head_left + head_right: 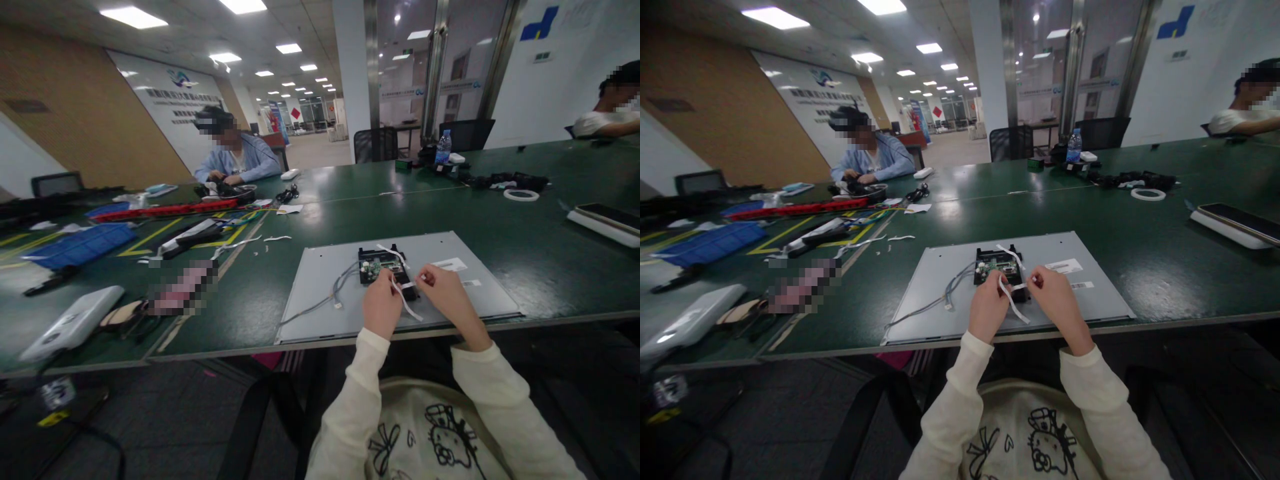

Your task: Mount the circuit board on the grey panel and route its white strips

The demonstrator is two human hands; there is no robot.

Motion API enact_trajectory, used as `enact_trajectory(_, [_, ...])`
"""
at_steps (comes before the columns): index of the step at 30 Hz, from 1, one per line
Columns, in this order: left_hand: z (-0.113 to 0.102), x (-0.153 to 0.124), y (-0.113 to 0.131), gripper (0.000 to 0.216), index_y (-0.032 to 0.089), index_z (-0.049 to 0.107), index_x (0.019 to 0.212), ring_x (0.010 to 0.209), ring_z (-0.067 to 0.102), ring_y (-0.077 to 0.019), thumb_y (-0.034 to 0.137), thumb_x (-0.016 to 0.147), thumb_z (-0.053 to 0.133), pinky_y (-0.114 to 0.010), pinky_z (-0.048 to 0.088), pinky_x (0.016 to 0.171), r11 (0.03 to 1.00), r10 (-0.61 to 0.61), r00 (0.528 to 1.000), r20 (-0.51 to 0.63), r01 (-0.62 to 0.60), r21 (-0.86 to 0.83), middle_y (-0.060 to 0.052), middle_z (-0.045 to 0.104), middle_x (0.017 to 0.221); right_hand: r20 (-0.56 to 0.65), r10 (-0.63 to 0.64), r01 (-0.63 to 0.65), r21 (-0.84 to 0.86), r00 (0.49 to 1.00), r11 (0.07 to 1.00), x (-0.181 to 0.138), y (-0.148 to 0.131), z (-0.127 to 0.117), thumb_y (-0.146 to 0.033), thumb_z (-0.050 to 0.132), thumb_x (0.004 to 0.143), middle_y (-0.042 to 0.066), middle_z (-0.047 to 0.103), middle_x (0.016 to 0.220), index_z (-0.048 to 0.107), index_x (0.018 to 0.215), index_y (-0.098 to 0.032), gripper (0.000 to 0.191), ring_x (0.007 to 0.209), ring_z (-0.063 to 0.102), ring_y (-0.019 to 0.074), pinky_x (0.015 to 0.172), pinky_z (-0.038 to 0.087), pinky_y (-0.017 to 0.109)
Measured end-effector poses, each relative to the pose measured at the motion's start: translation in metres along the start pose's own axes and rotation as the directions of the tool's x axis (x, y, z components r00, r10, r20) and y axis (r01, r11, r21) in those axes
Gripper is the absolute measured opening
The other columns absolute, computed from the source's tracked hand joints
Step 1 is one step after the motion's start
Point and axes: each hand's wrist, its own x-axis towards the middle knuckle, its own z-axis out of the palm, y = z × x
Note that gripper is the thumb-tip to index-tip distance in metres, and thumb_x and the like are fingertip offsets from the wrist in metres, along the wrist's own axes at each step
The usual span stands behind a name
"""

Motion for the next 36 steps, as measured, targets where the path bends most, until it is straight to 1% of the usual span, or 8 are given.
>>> enact_trajectory(5, [-0.001, 0.006, 0.002, 0.011, 0.022, 0.053, 0.095, 0.08, 0.064, -0.0214, 0.02, 0.085, 0.052, -0.027, 0.039, 0.063, 0.989, -0.001, 0.998, 0.069, -0.009, 0.146, -0.004, 0.067, 0.083, 0.057, -0.013, 0.02, -0.124, 0.998, 0.992, 0.002, -0.001, 0.003, -0.03, 0.054, 0.082, 0.001, 0.061, 0.067, 0.058, 0.071, -0.019, 0.016, 0.064, 0.054, 0.0146, 0.059, 0.029, 0.024])
enact_trajectory(9, [-0.005, 0.01, 0.003, 0.008, 0.022, 0.055, 0.092, 0.081, 0.065, -0.0215, 0.024, 0.085, 0.053, -0.026, 0.039, 0.063, 0.989, 0.001, 0.994, 0.108, -0.017, 0.148, -0.005, 0.068, 0.083, 0.072, 0.014, 0.0, -0.199, 0.997, 0.98, 0.002, -0.002, 0.004, -0.03, 0.057, 0.081, 0.001, 0.061, 0.067, 0.058, 0.073, -0.02, 0.013, 0.064, 0.053, 0.0147, 0.057, 0.027, 0.025])
enact_trajectory(12, [-0.01, 0.01, 0.004, 0.008, 0.022, 0.057, 0.089, 0.08, 0.064, -0.0212, 0.028, 0.084, 0.056, -0.026, 0.039, 0.062, 0.993, -0.012, 0.993, 0.122, -0.003, 0.119, -0.004, 0.068, 0.084, 0.055, 0.05, -0.036, -0.24, 0.997, 0.97, 0.001, -0.003, 0.004, -0.029, 0.058, 0.082, 0.001, 0.06, 0.069, 0.058, 0.078, -0.02, 0.01, 0.064, 0.052, 0.0144, 0.056, 0.025, 0.025])
enact_trajectory(16, [-0.013, 0.007, 0.003, 0.006, 0.022, 0.057, 0.088, 0.08, 0.064, -0.0205, 0.026, 0.084, 0.056, -0.025, 0.039, 0.063, 0.994, -0.017, 0.994, 0.109, 0.005, 0.112, -0.005, 0.068, 0.084, 0.026, 0.065, -0.054, -0.303, 0.998, 0.951, -0.001, -0.006, 0.002, -0.024, 0.056, 0.083, 0.001, 0.06, 0.072, 0.056, 0.088, -0.019, 0.007, 0.064, 0.052, 0.0142, 0.055, 0.024, 0.025])
enact_trajectory(20, [-0.014, 0.006, 0.0, 0.005, 0.022, 0.057, 0.087, 0.077, 0.063, -0.0204, 0.022, 0.082, 0.057, -0.025, 0.037, 0.061, 0.995, 0.004, 0.996, 0.088, -0.013, 0.097, -0.005, 0.067, 0.082, 0.035, 0.08, -0.062, -0.361, 0.996, 0.931, -0.003, -0.01, 0.0, -0.02, 0.051, 0.086, 0.002, 0.06, 0.074, 0.055, 0.094, -0.019, 0.008, 0.063, 0.053, 0.014, 0.054, 0.022, 0.026])
enact_trajectory(25, [-0.015, 0.006, -0.004, 0.009, 0.021, 0.057, 0.087, 0.076, 0.062, -0.0205, 0.018, 0.079, 0.061, -0.025, 0.038, 0.062, 0.998, 0.034, 0.996, 0.077, -0.039, 0.058, -0.004, 0.066, 0.08, 0.047, 0.082, -0.057, -0.388, 0.996, 0.92, -0.004, -0.014, -0.002, -0.018, 0.051, 0.088, 0.003, 0.062, 0.077, 0.054, 0.096, -0.02, 0.009, 0.065, 0.055, 0.0147, 0.053, 0.02, 0.026])
enact_trajectory(29, [-0.014, 0.005, -0.007, 0.009, 0.02, 0.058, 0.086, 0.074, 0.062, -0.0208, 0.014, 0.079, 0.058, -0.026, 0.039, 0.063, 0.997, 0.06, 0.996, 0.059, -0.063, 0.045, -0.003, 0.065, 0.076, 0.053, 0.082, -0.054, -0.399, 0.995, 0.915, -0.005, -0.014, -0.003, -0.018, 0.05, 0.088, 0.004, 0.063, 0.08, 0.054, 0.097, -0.02, 0.01, 0.067, 0.056, 0.0156, 0.054, 0.021, 0.026])
enact_trajectory(36, [-0.016, 0.003, -0.008, 0.01, 0.02, 0.057, 0.087, 0.073, 0.06, -0.0189, 0.013, 0.08, 0.057, -0.025, 0.038, 0.064, 0.995, 0.058, 0.996, 0.064, -0.063, 0.074, -0.003, 0.064, 0.075, 0.051, 0.076, -0.051, -0.388, 0.996, 0.92, -0.005, -0.012, -0.003, -0.018, 0.049, 0.089, 0.004, 0.063, 0.079, 0.054, 0.098, -0.02, 0.01, 0.068, 0.056, 0.0158, 0.055, 0.02, 0.026])
